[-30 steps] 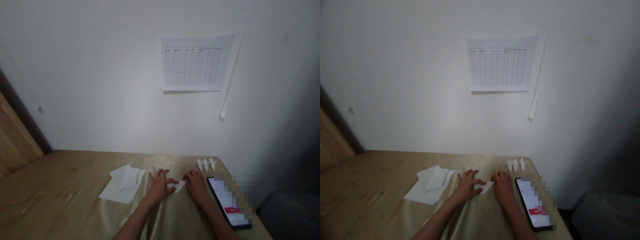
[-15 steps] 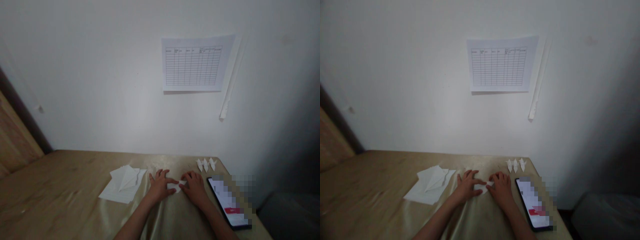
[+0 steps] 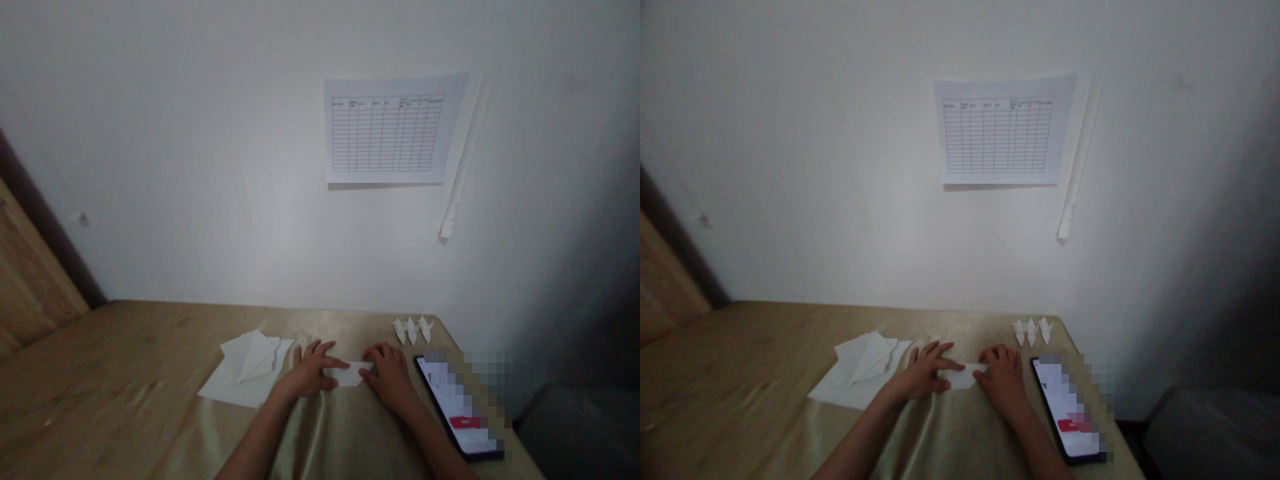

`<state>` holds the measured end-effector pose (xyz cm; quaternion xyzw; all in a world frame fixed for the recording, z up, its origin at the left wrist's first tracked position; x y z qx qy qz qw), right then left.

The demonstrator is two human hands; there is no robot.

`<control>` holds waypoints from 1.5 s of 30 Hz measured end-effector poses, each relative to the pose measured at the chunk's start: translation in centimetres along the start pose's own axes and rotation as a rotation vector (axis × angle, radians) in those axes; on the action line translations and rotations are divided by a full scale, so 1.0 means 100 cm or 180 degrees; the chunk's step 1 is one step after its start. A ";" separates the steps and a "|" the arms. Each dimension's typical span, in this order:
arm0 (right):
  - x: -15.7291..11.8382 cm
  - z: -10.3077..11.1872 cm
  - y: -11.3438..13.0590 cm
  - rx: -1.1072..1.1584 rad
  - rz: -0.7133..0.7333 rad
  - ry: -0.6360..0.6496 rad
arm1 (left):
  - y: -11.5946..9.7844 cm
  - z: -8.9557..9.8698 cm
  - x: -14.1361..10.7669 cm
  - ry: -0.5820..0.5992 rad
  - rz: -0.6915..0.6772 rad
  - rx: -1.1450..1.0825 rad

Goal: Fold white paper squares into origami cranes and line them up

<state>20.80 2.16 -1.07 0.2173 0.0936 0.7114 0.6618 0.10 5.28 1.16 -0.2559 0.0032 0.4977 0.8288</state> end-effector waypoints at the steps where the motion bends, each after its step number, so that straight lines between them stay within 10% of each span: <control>1: 0.000 0.000 0.000 0.0011 0.0016 -0.0005 | 0.001 0.001 0.000 -0.0015 -0.0016 -0.0006; 45: -0.002 0.011 0.002 0.0748 0.0624 0.0279 | 0.003 -0.002 0.011 -0.1044 -0.0489 -0.0272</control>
Point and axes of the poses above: each hand's wrist, its own x-axis towards the middle knuckle, its own z-axis out of the back of the hand, y = z × x, the point moved 5 cm from there along x, towards the middle knuckle, and after that the axes turned 1 degree about y, right-handed, at the moved point
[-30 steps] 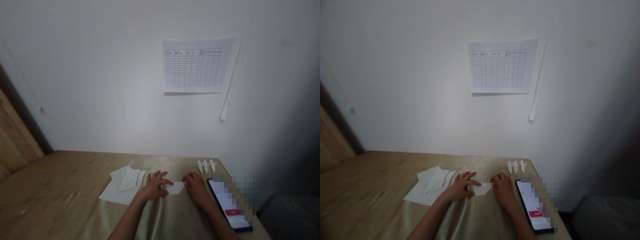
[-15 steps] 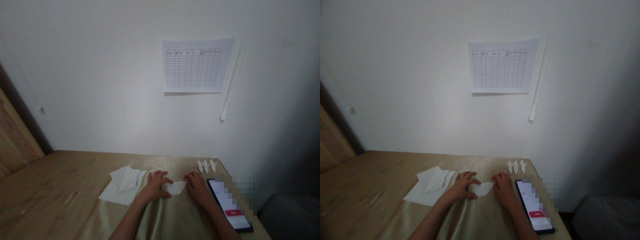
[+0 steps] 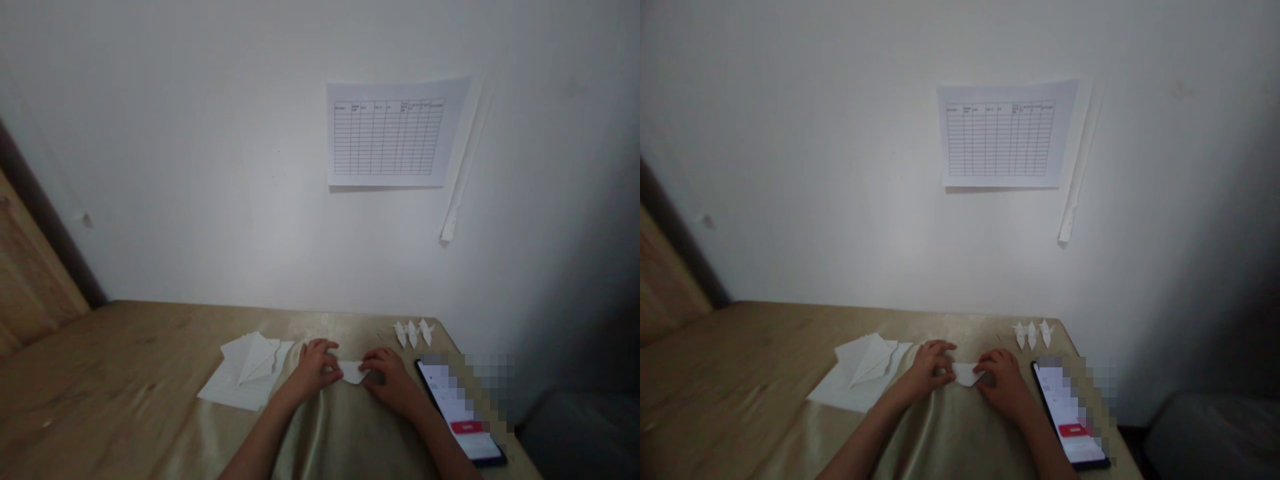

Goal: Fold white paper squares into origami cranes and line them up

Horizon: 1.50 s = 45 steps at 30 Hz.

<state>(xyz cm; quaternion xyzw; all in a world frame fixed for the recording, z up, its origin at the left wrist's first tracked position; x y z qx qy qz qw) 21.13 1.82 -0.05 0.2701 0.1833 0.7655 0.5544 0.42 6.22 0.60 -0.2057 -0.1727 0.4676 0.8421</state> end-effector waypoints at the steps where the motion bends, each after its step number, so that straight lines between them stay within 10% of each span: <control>1: 0.000 -0.001 0.000 -0.0016 -0.0005 0.0002 | 0.000 0.000 0.001 -0.0051 -0.0006 -0.0015; 22: 0.007 0.005 -0.017 0.0556 -0.0379 -0.0543 | -0.005 0.015 0.003 -0.0917 -0.0072 -0.0270; 35: 0.003 0.002 -0.005 -0.0378 -0.0385 -0.0350 | -0.015 -0.014 -0.004 0.0410 0.0004 0.0411; 45: -0.002 -0.002 0.018 -0.0194 0.0141 0.0088 | -0.009 -0.005 -0.004 -0.0036 0.0091 0.0798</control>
Point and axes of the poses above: each hand's wrist, its own x-axis towards the middle knuckle, its own z-axis out of the back of the hand, y = z × x, the point moved 5 cm from there along x, towards the middle knuckle, and after that the axes turned 1 degree about y, right-handed, at the moved point
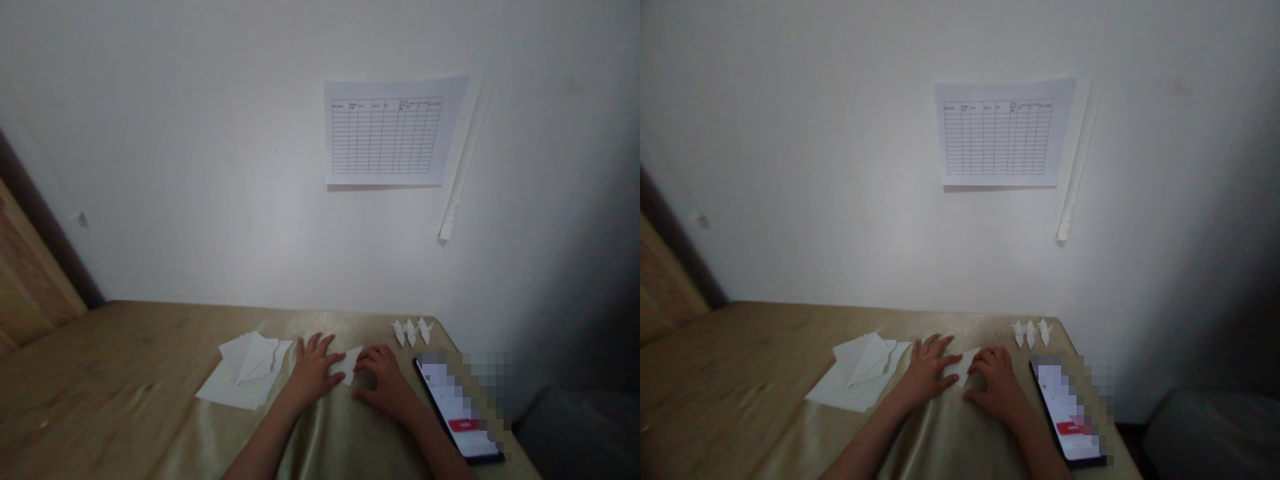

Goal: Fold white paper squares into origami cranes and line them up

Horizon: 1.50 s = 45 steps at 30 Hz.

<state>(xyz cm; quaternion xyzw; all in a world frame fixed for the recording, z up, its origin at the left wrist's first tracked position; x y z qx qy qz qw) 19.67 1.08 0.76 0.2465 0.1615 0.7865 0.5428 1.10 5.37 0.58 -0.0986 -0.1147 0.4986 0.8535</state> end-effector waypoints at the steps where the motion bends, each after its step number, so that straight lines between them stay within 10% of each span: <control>1: 0.000 -0.001 0.001 -0.0020 0.0018 0.0021 | 0.000 0.000 0.000 0.0018 -0.0036 -0.0025; 45: 0.007 0.001 -0.002 -0.0463 -0.0025 -0.0151 | 0.008 -0.011 0.013 -0.0089 -0.0024 -0.0676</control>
Point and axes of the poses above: each hand's wrist, its own x-axis towards the middle knuckle, its own z-axis out of the back of the hand, y = z × x, the point moved 5 cm from there along x, towards the middle knuckle, and after that the axes turned 1 degree about y, right-handed, at the moved point
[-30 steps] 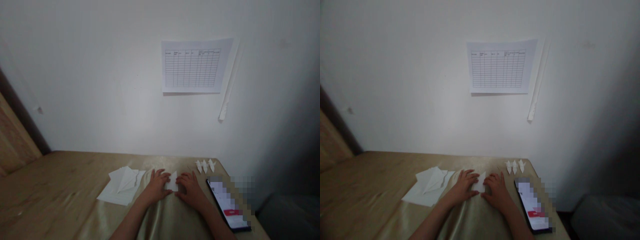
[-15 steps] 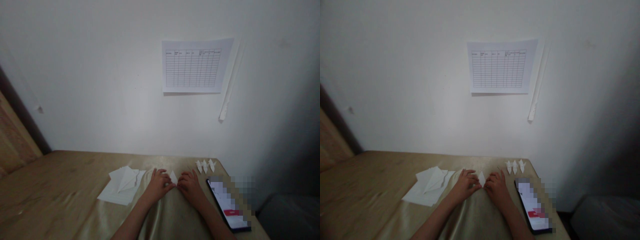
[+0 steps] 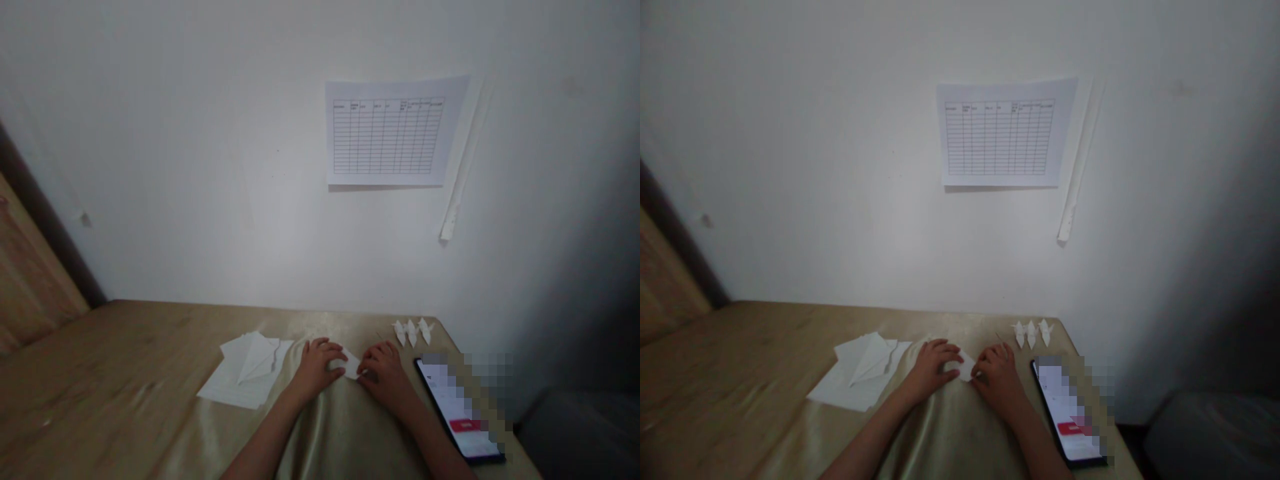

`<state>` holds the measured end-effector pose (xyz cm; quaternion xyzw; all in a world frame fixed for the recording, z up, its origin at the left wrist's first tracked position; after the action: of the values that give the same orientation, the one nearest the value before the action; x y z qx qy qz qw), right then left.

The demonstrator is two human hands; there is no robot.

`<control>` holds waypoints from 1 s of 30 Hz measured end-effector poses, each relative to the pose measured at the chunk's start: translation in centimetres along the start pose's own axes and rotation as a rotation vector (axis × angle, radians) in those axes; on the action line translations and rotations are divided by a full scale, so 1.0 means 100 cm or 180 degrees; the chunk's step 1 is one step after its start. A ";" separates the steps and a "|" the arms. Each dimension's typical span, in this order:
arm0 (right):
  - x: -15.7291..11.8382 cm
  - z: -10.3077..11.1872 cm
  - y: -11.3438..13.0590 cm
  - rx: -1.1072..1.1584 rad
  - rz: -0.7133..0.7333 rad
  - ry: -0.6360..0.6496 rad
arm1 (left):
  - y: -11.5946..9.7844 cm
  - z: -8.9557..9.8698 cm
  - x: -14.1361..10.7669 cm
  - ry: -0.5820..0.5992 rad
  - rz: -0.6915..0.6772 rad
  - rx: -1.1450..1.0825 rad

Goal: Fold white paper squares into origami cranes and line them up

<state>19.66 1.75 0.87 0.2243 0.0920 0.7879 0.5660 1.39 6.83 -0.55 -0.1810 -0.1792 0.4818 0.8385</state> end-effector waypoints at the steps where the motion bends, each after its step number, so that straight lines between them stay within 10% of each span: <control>1: 0.000 0.000 0.000 0.0035 0.0031 0.0010 | -0.001 0.002 -0.001 -0.0008 0.0004 -0.0002; 30: 0.004 -0.012 -0.014 -0.0061 -0.0972 -0.0152 | -0.020 0.007 -0.010 0.0196 0.0196 -0.0061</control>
<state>20.16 2.74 -0.65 0.2210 0.1041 0.6879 0.6834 2.06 5.14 0.92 -0.2092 -0.1522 0.4998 0.8266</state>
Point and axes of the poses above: each hand's wrist, its own x-axis towards the middle knuckle, its own z-axis out of the back of the hand, y = z × x, the point moved 5 cm from there along x, towards the middle knuckle, and after that the axes turned 1 degree about y, right-handed, at the moved point
